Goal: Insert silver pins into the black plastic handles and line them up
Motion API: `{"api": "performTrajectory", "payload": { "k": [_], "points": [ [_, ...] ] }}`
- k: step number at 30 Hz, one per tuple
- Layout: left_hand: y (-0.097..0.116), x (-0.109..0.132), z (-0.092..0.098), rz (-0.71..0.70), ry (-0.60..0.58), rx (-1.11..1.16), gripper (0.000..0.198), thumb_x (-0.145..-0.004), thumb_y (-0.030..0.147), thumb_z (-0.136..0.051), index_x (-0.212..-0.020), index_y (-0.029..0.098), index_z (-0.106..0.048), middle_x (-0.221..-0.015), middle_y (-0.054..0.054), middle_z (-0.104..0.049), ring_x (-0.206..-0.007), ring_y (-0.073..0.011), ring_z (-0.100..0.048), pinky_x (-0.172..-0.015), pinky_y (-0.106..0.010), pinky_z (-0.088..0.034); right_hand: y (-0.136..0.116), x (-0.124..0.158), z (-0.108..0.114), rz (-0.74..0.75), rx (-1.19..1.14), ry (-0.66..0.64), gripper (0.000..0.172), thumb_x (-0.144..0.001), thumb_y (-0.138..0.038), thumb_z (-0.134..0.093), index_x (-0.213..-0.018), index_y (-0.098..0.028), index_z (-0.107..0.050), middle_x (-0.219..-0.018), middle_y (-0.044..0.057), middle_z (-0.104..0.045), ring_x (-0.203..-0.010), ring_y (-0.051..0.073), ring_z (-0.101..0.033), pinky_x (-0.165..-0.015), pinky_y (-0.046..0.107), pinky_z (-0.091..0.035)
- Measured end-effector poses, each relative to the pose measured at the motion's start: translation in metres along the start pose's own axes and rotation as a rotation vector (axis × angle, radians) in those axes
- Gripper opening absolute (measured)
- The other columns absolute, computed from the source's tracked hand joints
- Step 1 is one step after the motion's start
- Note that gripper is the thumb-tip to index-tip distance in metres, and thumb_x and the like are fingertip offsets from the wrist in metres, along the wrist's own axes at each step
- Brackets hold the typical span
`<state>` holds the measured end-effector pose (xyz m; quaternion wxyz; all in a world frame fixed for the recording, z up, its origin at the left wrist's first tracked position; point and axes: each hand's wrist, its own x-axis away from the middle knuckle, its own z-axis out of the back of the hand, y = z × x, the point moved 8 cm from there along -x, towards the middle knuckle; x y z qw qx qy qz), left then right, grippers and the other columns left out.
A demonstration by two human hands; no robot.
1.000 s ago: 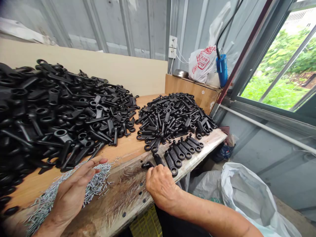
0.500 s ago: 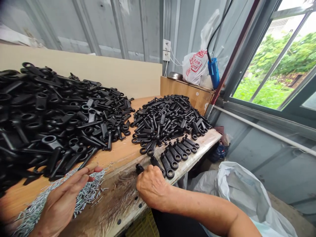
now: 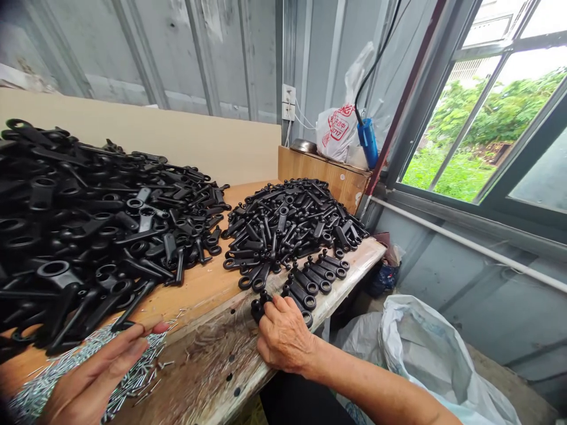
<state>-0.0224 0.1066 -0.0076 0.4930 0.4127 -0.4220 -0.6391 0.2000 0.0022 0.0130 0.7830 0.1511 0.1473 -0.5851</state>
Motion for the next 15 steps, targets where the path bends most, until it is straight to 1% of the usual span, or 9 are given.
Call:
{"api": "performTrajectory", "payload": {
  "k": [4,9,13,15],
  "points": [
    [0.0,0.0,0.0,0.026,-0.005,-0.004,0.043,-0.063,0.059,-0.058,-0.095,0.031,-0.065,-0.108,0.006,-0.061,-0.118,-0.0231,-0.043,-0.109,-0.032,-0.021,0.004,0.001,0.001,0.005,-0.033,0.035,0.008,-0.074,-0.02,-0.047,-0.069,-0.015,-0.049,-0.077,0.005,-0.049,-0.08,0.02,-0.042,-0.07,0.033,-0.035],
    [0.014,0.001,-0.002,0.081,-0.053,-0.017,0.054,-0.057,0.066,-0.057,-0.092,0.025,-0.065,-0.107,0.001,-0.062,-0.115,-0.0259,-0.045,-0.107,-0.035,-0.024,0.005,0.002,0.004,0.029,-0.066,0.067,0.01,-0.076,-0.018,-0.045,-0.068,-0.015,-0.051,-0.076,0.006,-0.05,-0.08,0.02,-0.043,-0.07,0.033,-0.036],
    [0.019,0.001,-0.002,0.061,-0.062,-0.041,0.058,-0.059,0.067,-0.054,-0.094,0.023,-0.065,-0.107,-0.002,-0.062,-0.114,-0.0265,-0.046,-0.105,-0.037,-0.027,0.008,0.0,0.009,0.015,-0.103,0.07,0.013,-0.078,-0.019,-0.045,-0.067,-0.016,-0.052,-0.076,0.006,-0.051,-0.082,0.019,-0.044,-0.072,0.032,-0.036],
    [0.02,0.001,-0.001,0.037,-0.058,-0.043,0.056,-0.061,0.066,-0.053,-0.095,0.022,-0.064,-0.108,-0.002,-0.061,-0.113,-0.0259,-0.046,-0.104,-0.036,-0.028,0.011,-0.005,0.016,0.02,-0.129,0.069,0.018,-0.082,-0.022,-0.045,-0.066,-0.016,-0.052,-0.077,0.006,-0.053,-0.081,0.019,-0.044,-0.072,0.032,-0.036]
  ]
}}
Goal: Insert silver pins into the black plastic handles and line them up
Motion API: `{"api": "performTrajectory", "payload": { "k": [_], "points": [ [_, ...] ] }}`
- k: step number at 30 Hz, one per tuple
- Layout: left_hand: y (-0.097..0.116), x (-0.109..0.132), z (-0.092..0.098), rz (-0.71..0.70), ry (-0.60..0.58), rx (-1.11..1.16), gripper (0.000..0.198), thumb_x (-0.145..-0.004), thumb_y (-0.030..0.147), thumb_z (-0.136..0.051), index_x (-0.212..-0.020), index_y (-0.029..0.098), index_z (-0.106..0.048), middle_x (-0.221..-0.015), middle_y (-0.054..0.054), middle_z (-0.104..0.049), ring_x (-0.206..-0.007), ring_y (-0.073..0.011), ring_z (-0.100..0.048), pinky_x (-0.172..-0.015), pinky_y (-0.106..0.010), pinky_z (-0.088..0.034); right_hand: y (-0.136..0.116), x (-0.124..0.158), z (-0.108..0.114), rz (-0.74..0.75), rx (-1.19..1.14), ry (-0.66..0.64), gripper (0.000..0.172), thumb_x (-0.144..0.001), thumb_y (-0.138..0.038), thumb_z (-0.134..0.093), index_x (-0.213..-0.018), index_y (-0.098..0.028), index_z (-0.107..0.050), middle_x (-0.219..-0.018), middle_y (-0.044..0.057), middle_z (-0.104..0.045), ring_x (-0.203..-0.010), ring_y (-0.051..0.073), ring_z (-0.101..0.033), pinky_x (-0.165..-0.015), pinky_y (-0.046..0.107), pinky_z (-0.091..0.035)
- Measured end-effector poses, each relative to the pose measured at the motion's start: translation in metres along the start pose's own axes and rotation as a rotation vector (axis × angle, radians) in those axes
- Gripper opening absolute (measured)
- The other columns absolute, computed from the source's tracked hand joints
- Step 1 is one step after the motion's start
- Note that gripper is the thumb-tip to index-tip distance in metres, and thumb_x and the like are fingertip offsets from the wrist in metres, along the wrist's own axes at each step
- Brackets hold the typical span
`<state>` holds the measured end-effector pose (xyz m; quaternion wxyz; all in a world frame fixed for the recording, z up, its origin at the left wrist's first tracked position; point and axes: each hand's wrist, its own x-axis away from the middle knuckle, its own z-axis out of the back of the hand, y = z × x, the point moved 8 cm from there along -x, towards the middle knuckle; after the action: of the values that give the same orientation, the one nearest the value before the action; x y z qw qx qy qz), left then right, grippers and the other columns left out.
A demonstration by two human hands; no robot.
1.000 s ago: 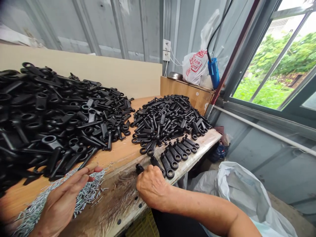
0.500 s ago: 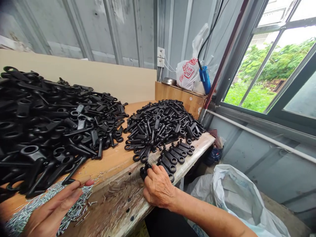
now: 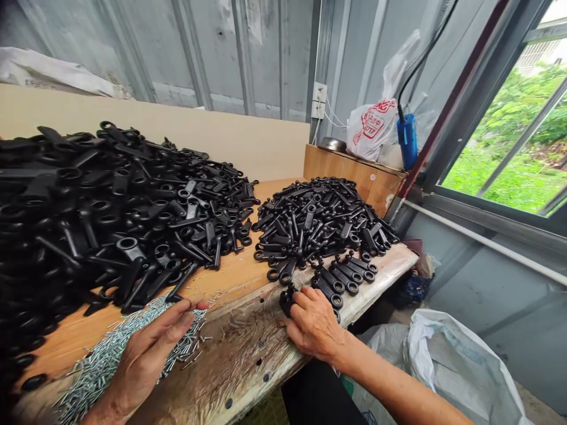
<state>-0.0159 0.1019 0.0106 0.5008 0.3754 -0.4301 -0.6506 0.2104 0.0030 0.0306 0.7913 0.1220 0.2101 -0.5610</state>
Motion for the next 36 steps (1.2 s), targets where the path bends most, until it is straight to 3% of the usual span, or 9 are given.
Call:
{"api": "performTrajectory", "payload": {
  "k": [6,11,15,20,25,28,32,33,36],
  "points": [
    [0.0,-0.002,0.008,-0.016,0.045,0.05,0.055,-0.063,0.064,-0.054,-0.094,0.02,-0.064,-0.107,-0.002,-0.062,-0.114,-0.0251,-0.045,-0.098,-0.031,-0.035,0.032,-0.05,0.015,0.019,0.092,-0.14,0.018,-0.083,-0.014,-0.046,-0.071,-0.017,-0.059,-0.083,0.005,-0.056,-0.084,0.017,-0.044,-0.074,0.03,-0.035],
    [-0.005,-0.005,0.016,-0.013,0.102,0.174,0.054,-0.065,0.062,-0.055,-0.096,0.018,-0.063,-0.104,-0.003,-0.063,-0.107,-0.0233,-0.051,-0.097,-0.032,-0.036,0.048,-0.082,-0.008,0.144,0.118,-0.308,0.026,-0.066,-0.003,-0.055,-0.074,-0.026,-0.068,-0.115,0.003,-0.049,-0.104,0.022,-0.038,-0.079,0.032,-0.033],
    [-0.003,-0.005,0.018,-0.031,0.119,0.223,0.054,-0.068,0.059,-0.056,-0.099,0.016,-0.061,-0.101,-0.005,-0.064,-0.104,-0.0228,-0.053,-0.095,-0.033,-0.038,0.044,-0.088,-0.028,0.208,0.139,-0.344,0.028,-0.062,-0.001,-0.057,-0.069,-0.026,-0.069,-0.121,0.003,-0.046,-0.112,0.026,-0.033,-0.082,0.037,-0.032],
    [-0.006,-0.005,0.02,-0.024,0.123,0.217,0.052,-0.067,0.058,-0.057,-0.096,0.016,-0.062,-0.099,-0.004,-0.065,-0.101,-0.0228,-0.054,-0.09,-0.032,-0.04,0.053,-0.122,-0.029,0.208,-0.081,-0.312,0.013,-0.063,-0.008,-0.064,-0.067,-0.02,-0.067,-0.107,0.003,-0.054,-0.096,0.02,-0.046,-0.078,0.032,-0.037],
    [-0.011,-0.008,0.019,-0.001,0.105,0.299,0.048,-0.068,0.055,-0.06,-0.092,0.014,-0.063,-0.087,-0.005,-0.066,-0.085,-0.0198,-0.057,-0.075,-0.029,-0.043,0.064,-0.185,0.019,0.027,-0.689,0.018,0.007,-0.062,-0.01,-0.064,-0.064,-0.014,-0.058,-0.074,-0.001,-0.053,-0.072,0.013,-0.05,-0.07,0.026,-0.04],
    [-0.009,-0.007,0.009,0.126,0.006,0.518,0.052,-0.067,0.056,-0.06,-0.092,0.01,-0.062,-0.082,-0.009,-0.065,-0.075,-0.02,-0.058,-0.065,-0.029,-0.044,0.022,-0.199,0.035,0.093,-0.896,0.119,0.005,-0.065,-0.013,-0.063,-0.067,-0.014,-0.058,-0.075,-0.001,-0.053,-0.074,0.013,-0.051,-0.07,0.025,-0.042],
    [0.009,0.006,-0.014,0.3,-0.244,0.955,0.052,-0.069,0.058,-0.056,-0.09,0.01,-0.059,-0.083,-0.011,-0.063,-0.073,-0.0227,-0.059,-0.058,-0.03,-0.045,-0.088,-0.177,0.025,0.445,-0.706,0.005,0.008,-0.075,-0.012,-0.055,-0.067,-0.015,-0.057,-0.084,0.002,-0.055,-0.076,0.012,-0.051,-0.066,0.022,-0.042],
    [0.013,0.008,-0.014,0.302,-0.26,1.044,0.049,-0.07,0.057,-0.055,-0.088,0.011,-0.059,-0.081,-0.01,-0.063,-0.07,-0.0213,-0.059,-0.056,-0.029,-0.045,-0.115,-0.165,0.019,0.567,-0.579,-0.031,0.011,-0.077,-0.013,-0.053,-0.067,-0.014,-0.057,-0.084,0.003,-0.055,-0.074,0.012,-0.05,-0.065,0.022,-0.041],
    [0.009,0.003,-0.001,0.298,-0.091,1.154,0.031,-0.069,0.041,-0.06,-0.078,0.012,-0.056,-0.069,-0.002,-0.058,-0.056,-0.0104,-0.053,-0.051,-0.021,-0.042,-0.165,-0.13,0.005,0.854,-0.31,-0.075,0.019,-0.083,-0.014,-0.046,-0.067,-0.013,-0.057,-0.082,0.007,-0.056,-0.074,0.015,-0.049,-0.066,0.028,-0.042]
  ]
}}
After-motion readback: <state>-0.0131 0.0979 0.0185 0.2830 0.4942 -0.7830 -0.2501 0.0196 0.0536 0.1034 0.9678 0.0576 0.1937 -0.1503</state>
